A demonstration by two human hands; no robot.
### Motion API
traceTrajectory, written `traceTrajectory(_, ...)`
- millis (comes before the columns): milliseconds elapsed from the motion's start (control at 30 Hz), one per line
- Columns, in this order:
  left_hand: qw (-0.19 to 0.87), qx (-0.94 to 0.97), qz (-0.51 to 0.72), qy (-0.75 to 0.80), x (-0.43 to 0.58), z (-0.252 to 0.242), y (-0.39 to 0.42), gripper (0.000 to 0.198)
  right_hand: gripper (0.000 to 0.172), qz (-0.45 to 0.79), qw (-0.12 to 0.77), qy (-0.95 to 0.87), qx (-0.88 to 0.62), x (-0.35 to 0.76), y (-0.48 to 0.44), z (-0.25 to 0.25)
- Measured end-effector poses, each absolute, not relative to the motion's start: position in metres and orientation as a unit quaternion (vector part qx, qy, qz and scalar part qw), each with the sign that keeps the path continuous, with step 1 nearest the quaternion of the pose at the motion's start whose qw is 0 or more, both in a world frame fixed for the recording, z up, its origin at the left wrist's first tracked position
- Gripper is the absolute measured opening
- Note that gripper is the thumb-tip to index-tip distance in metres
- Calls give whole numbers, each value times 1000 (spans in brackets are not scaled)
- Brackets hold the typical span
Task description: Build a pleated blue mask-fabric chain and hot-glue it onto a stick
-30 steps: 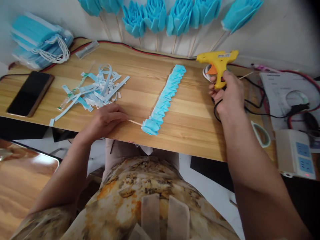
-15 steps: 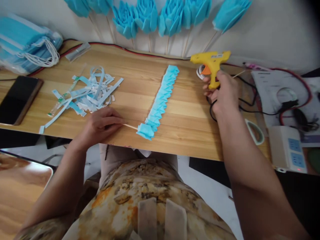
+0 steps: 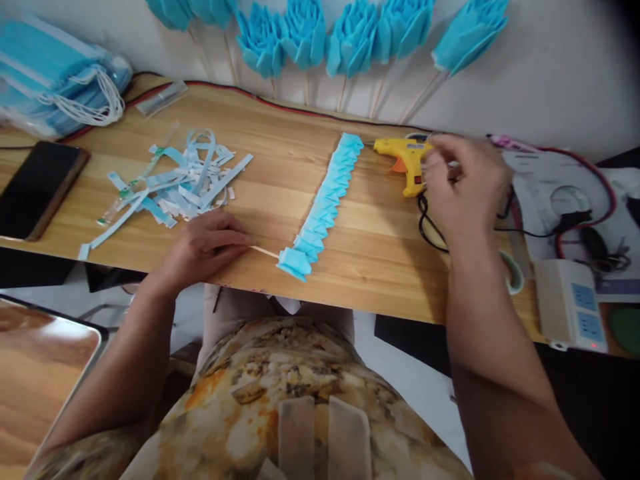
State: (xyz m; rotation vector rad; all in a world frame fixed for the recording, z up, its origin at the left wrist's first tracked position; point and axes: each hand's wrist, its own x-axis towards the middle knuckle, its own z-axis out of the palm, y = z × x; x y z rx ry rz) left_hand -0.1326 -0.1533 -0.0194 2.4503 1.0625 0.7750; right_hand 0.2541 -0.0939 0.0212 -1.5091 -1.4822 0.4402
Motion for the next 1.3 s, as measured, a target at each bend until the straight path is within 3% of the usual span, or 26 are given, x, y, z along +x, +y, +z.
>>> traceTrajectory(167, 170, 867, 292, 365, -132, -20, -153, 14, 16, 193, 351, -858, -322, 200, -122, 24)
traceTrajectory(333, 173, 872, 300, 347, -133, -21, -152, 12, 33, 168, 296, -925, -172, 188, -122, 5)
traceTrajectory(500, 185, 866, 295, 359, -134, -21, -152, 13, 40, 172, 273, -937, -132, 187, -122, -4)
traceTrajectory(733, 188, 864, 285, 371, -133, -18, -153, 22, 37, 176, 257, -942, -124, 185, -120, -9)
traceTrajectory(1300, 153, 883, 297, 329, -135, -20, -151, 15, 39, 196, 266, -932, -146, 187, -117, -12)
